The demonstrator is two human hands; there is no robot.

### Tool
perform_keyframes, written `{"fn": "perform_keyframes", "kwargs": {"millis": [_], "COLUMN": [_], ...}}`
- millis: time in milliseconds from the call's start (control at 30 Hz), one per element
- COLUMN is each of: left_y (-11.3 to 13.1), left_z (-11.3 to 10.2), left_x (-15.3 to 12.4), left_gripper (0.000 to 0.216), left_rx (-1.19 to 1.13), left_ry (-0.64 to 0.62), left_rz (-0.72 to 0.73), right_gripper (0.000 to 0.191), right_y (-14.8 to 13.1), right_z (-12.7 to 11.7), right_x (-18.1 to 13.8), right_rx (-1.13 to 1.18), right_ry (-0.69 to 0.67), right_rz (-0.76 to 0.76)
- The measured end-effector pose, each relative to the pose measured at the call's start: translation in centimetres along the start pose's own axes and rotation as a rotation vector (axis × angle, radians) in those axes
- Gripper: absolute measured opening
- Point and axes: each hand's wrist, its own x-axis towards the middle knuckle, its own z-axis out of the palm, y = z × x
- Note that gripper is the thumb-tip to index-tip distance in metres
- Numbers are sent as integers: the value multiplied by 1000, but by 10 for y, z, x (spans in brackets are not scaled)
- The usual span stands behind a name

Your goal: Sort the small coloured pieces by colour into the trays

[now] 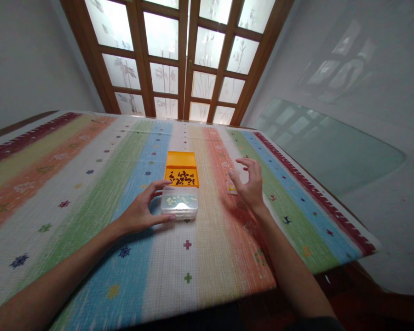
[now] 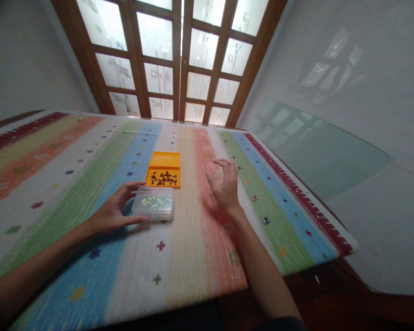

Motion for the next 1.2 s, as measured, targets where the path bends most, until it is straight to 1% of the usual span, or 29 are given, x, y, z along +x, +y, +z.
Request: {"fn": "perform_keyframes", "kwargs": {"millis": [33, 100, 167, 233, 300, 333, 400, 467, 567, 633, 667, 767, 833, 933, 1033, 1133, 1200], "left_y": [-1, -1, -2, -1, 1, 2, 5, 7, 9, 11, 12, 19, 26, 38, 46, 49, 51], "left_z": [0, -1, -2, -3, -5, -6, -8, -9, -8, -7, -7, -4, -2, 2, 7, 10, 11], "left_x": [0, 0, 0, 0, 1, 1, 1, 2, 2, 2, 2, 2, 2, 2, 0, -2, -2], "left_gripper": [76, 78, 78, 77, 76, 76, 75, 73, 70, 67, 66, 67, 69, 77, 84, 88, 85], "left_rx": [10, 35, 62, 80, 92, 98, 115, 137, 177, 196, 202, 233, 268, 281, 254, 224, 212], "left_ry": [-4, -8, -7, -1, 7, 9, 14, 19, 32, 43, 50, 78, 98, 106, 93, 98, 107], "left_rz": [0, 10, 30, 51, 68, 77, 95, 115, 134, 145, 152, 181, 211, 255, 251, 247, 269], "right_gripper": [33, 41, 48, 50, 44, 39, 30, 25, 25, 26, 26, 28, 27, 22, 21, 21, 22], "right_y": [13, 37, 55, 65, 70, 70, 70, 66, 55, 41, 32, 1, -21, -52, -77, -93, -99], "right_z": [-2, -4, -4, -3, -2, -1, -1, -1, 1, 4, 5, 9, 11, 11, 11, 11, 11], "right_x": [2, 3, 3, 0, -3, -4, -5, -4, 0, 3, 4, 6, 4, 0, -7, -14, -17], "right_rx": [-82, -181, -203, -143, -85, -66, -42, 1, 87, 173, 226, 517, 597, 658, 619, 611, 611], "right_ry": [24, 8, -85, -179, -234, -244, -242, -226, -197, -184, -182, -176, -198, -246, -305, -338, -317], "right_rz": [37, 131, 239, 379, 477, 501, 507, 498, 466, 436, 418, 348, 305, 233, 149, 62, 34]}}
